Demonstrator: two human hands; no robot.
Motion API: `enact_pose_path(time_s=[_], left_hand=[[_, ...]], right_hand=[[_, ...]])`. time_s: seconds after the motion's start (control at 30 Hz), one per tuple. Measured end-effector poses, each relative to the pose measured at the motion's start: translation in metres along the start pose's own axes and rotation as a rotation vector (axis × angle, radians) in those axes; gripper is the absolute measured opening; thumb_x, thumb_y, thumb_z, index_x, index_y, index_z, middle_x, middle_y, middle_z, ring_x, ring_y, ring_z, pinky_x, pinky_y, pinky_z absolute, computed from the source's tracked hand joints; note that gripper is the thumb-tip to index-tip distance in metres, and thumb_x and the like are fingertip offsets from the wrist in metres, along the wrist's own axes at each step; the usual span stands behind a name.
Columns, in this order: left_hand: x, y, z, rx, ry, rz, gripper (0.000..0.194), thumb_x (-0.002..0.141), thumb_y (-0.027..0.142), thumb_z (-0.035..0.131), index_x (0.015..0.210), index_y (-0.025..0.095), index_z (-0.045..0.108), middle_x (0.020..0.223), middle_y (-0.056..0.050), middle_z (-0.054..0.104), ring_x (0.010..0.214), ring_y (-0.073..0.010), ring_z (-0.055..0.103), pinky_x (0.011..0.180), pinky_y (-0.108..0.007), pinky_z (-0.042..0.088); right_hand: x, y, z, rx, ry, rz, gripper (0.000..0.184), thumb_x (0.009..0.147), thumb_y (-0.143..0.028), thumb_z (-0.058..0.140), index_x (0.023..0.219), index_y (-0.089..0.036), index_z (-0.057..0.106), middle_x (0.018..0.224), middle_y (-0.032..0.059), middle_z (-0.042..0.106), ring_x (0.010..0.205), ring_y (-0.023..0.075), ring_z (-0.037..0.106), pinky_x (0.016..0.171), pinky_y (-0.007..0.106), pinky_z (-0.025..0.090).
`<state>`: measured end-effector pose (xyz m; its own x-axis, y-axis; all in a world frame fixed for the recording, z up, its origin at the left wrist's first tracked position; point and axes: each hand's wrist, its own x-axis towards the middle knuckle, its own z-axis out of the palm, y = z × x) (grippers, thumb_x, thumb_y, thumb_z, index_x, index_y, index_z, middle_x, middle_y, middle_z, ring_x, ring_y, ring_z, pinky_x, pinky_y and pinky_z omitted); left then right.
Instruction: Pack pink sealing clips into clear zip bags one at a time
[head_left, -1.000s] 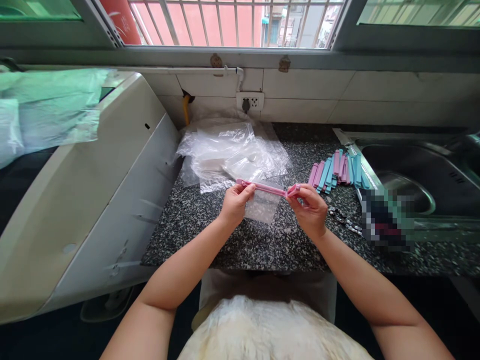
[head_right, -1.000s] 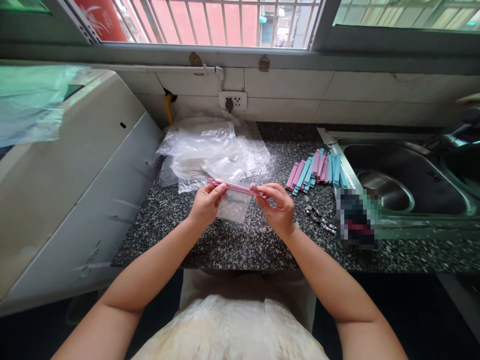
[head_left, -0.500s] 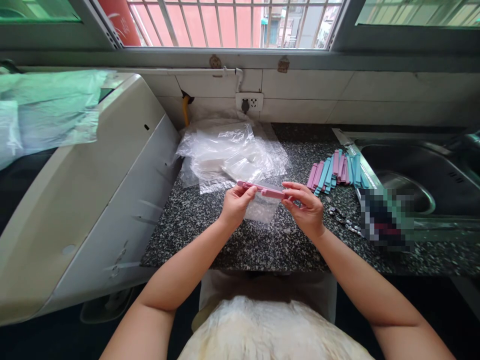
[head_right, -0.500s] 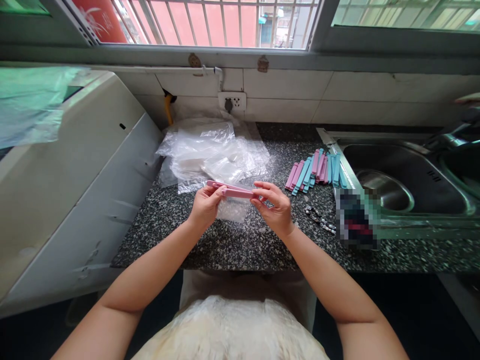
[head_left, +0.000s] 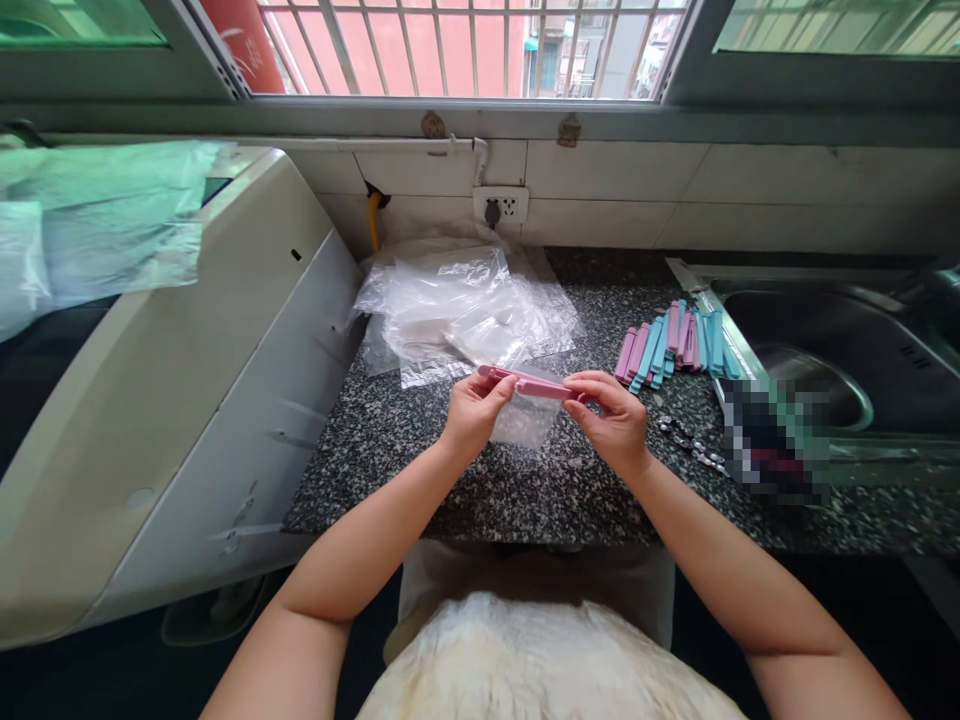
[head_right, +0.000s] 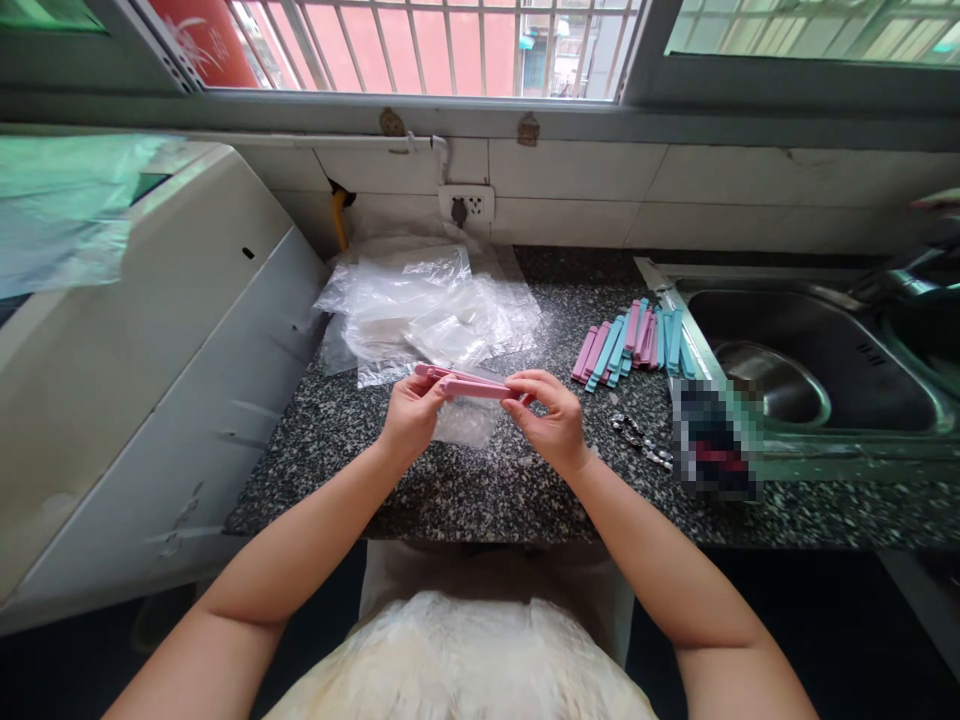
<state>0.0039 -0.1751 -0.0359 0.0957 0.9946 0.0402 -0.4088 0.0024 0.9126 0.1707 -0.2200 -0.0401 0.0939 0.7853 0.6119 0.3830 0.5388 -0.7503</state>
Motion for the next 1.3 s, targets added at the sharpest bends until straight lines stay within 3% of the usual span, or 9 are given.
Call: enact_pose_path(time_s=[0.23, 0.5, 0.97, 1.3], left_hand=[[0.0004, 0.0007, 0.0007, -0.001, -0.005, -0.007, 0.021, 0.052, 0.034, 0.079, 0.058, 0.017, 0.068, 0.052, 0.001, 0.058, 0.052, -0.0077, 0.048, 0.055, -0.022, 0.041], [0.0017, -0.0015, -0.0025, 0.033, -0.031, -0.014, 0.023, 0.051, 0.035, 0.078, 0.060, 0.016, 0.067, 0.052, 0.002, 0.057, 0.051, -0.0079, 0.046, 0.054, -0.022, 0.039], [0.0023, -0.0006, -0.0061, 0.062, -0.084, -0.024, 0.017, 0.056, 0.030, 0.072, 0.060, 0.016, 0.064, 0.057, 0.001, 0.056, 0.056, -0.0095, 0.047, 0.056, -0.022, 0.038], [-0.0008, 0.0028, -0.0085, 0.101, -0.191, 0.140, 0.020, 0.065, 0.033, 0.066, 0.081, 0.020, 0.064, 0.069, -0.001, 0.056, 0.064, -0.0118, 0.048, 0.060, -0.023, 0.039]], right_hand=[[-0.0005, 0.0001, -0.0001, -0.003, -0.008, 0.018, 0.010, 0.075, -0.023, 0.065, 0.084, -0.020, 0.067, 0.087, 0.0043, 0.064, 0.072, 0.0124, 0.061, 0.056, 0.025, 0.054], [-0.0012, 0.0026, 0.0006, -0.009, -0.014, 0.042, 0.010, 0.074, -0.025, 0.067, 0.082, -0.020, 0.066, 0.086, 0.0053, 0.063, 0.080, 0.0156, 0.062, 0.068, 0.031, 0.057], [-0.0013, 0.0052, 0.0003, -0.033, 0.001, 0.024, 0.010, 0.074, -0.023, 0.065, 0.084, -0.020, 0.066, 0.087, 0.0046, 0.062, 0.080, 0.0145, 0.061, 0.068, 0.031, 0.056], [-0.0012, 0.0040, -0.0003, -0.077, 0.034, 0.009, 0.010, 0.075, -0.024, 0.065, 0.085, -0.021, 0.066, 0.086, 0.0046, 0.064, 0.081, 0.0158, 0.062, 0.069, 0.031, 0.056]])
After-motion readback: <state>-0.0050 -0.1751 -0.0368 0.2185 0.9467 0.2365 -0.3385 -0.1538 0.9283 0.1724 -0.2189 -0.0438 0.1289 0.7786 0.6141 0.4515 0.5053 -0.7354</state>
